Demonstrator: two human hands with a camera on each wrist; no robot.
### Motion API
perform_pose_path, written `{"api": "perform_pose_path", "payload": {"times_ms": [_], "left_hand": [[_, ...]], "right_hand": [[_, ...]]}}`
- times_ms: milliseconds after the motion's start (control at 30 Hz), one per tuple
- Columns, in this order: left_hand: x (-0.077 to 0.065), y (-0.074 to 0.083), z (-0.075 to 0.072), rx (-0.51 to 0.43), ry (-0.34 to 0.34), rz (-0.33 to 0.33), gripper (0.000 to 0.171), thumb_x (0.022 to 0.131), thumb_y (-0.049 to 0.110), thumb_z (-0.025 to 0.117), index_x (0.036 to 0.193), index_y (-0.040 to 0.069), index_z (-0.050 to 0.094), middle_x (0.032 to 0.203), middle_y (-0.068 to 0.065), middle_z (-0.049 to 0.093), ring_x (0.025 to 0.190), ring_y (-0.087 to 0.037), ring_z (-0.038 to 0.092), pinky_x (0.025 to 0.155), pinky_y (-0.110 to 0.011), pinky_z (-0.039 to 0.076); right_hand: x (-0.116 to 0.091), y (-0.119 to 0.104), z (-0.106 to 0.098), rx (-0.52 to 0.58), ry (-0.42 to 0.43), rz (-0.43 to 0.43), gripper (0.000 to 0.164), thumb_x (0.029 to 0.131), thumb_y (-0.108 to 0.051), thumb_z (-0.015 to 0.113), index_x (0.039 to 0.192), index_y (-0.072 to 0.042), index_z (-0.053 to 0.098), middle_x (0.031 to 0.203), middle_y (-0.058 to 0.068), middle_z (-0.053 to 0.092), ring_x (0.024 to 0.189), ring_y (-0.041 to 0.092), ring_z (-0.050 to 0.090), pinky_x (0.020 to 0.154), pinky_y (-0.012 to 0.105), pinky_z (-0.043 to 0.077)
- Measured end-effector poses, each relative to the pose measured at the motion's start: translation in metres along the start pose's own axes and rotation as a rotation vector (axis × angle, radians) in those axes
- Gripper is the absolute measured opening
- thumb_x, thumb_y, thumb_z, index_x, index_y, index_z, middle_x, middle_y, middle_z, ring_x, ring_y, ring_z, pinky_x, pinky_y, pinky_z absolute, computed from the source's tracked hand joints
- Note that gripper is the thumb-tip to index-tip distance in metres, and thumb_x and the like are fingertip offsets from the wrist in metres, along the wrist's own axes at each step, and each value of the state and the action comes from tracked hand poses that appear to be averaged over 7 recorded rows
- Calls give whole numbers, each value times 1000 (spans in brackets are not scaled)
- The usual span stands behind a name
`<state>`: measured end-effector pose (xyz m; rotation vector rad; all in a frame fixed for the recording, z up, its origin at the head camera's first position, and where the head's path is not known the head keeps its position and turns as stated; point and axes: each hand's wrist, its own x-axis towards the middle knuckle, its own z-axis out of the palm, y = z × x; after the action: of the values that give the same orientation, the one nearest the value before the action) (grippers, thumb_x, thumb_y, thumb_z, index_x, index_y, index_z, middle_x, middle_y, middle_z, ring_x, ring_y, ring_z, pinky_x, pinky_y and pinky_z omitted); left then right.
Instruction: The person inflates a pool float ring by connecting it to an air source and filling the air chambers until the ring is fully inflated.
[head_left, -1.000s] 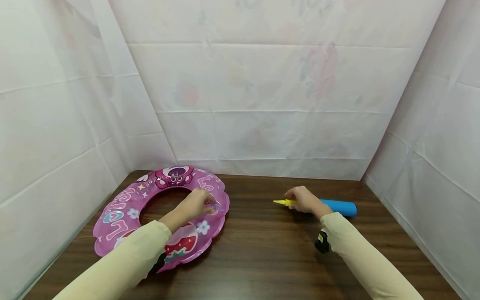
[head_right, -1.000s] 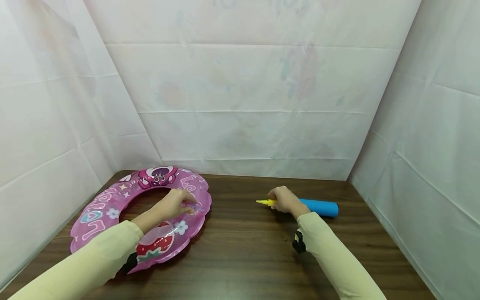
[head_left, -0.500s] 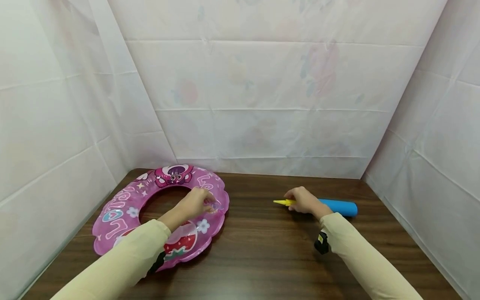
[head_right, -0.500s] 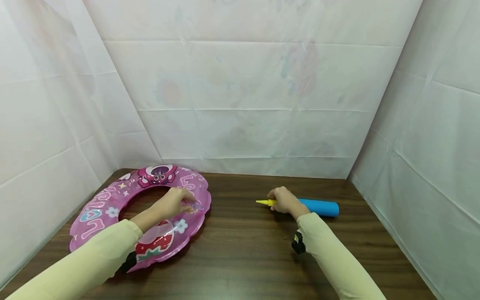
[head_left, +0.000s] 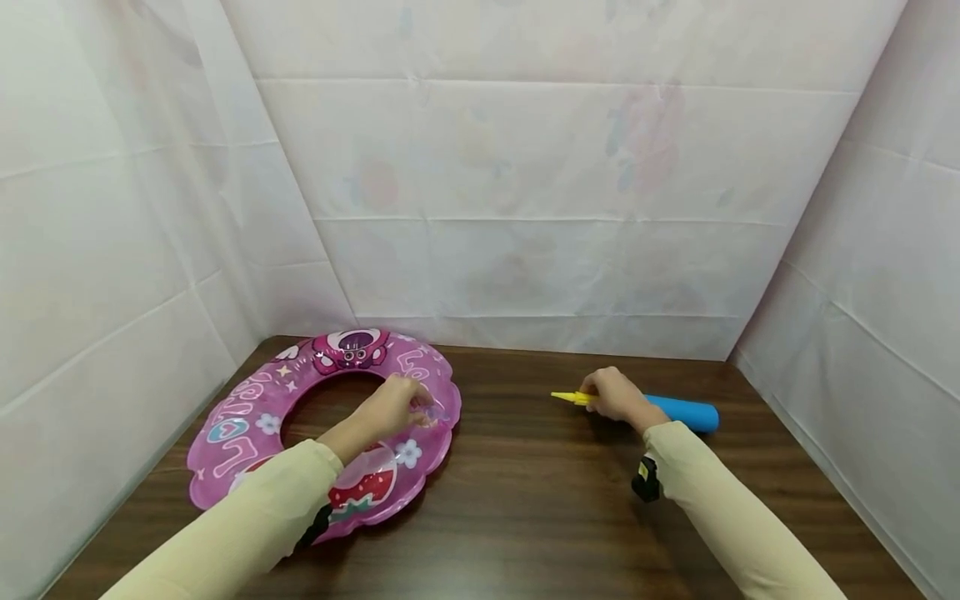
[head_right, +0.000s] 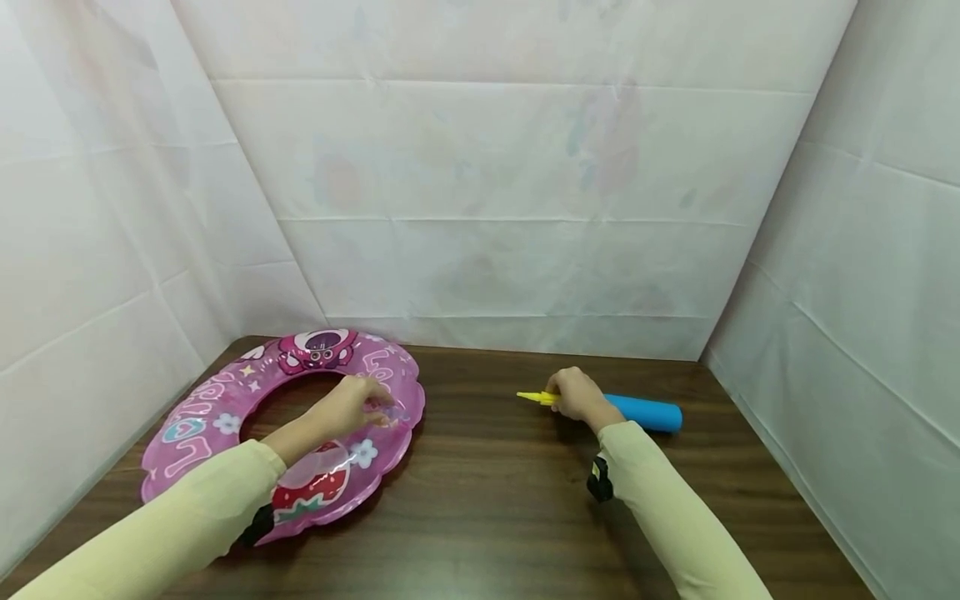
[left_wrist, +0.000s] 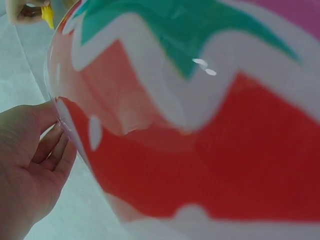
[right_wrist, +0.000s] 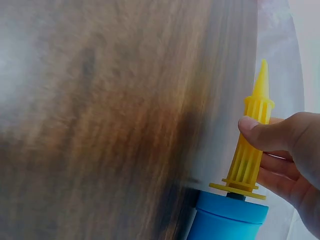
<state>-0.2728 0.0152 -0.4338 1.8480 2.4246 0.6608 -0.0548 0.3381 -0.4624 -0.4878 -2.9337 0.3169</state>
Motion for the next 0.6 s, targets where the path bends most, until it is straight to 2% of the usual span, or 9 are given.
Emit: {"api": "perform_pose_path", "payload": {"times_ms": [200, 333, 600], "left_hand": [[-1, 3, 3, -2, -15, -14, 18, 78, 2, 75, 96, 2, 75, 93, -10, 76, 89, -22, 70, 82, -36, 58], [-2, 5, 3, 3, -8, -7, 18, 78, 4, 75, 96, 3, 75, 92, -10, 76, 89, -22, 71, 81, -36, 58], [-1, 2, 0, 4, -1, -18, 17, 79, 4, 75, 96, 4, 75, 93, -9, 76, 88, -21, 71, 81, -35, 58]], "right_hand": [[11, 12, 5, 1, 18, 23, 22, 82, -3, 72, 104, -1, 71, 100, 15, 69, 88, 27, 64, 77, 37, 55], [17, 18, 5, -8, 34, 9, 22, 82, -4, 73, 103, 0, 71, 100, 15, 70, 87, 27, 65, 77, 39, 56], [23, 16, 2, -6, 43, 1, 24, 82, -3, 72, 106, 1, 69, 101, 18, 70, 88, 30, 65, 78, 40, 55]]}}
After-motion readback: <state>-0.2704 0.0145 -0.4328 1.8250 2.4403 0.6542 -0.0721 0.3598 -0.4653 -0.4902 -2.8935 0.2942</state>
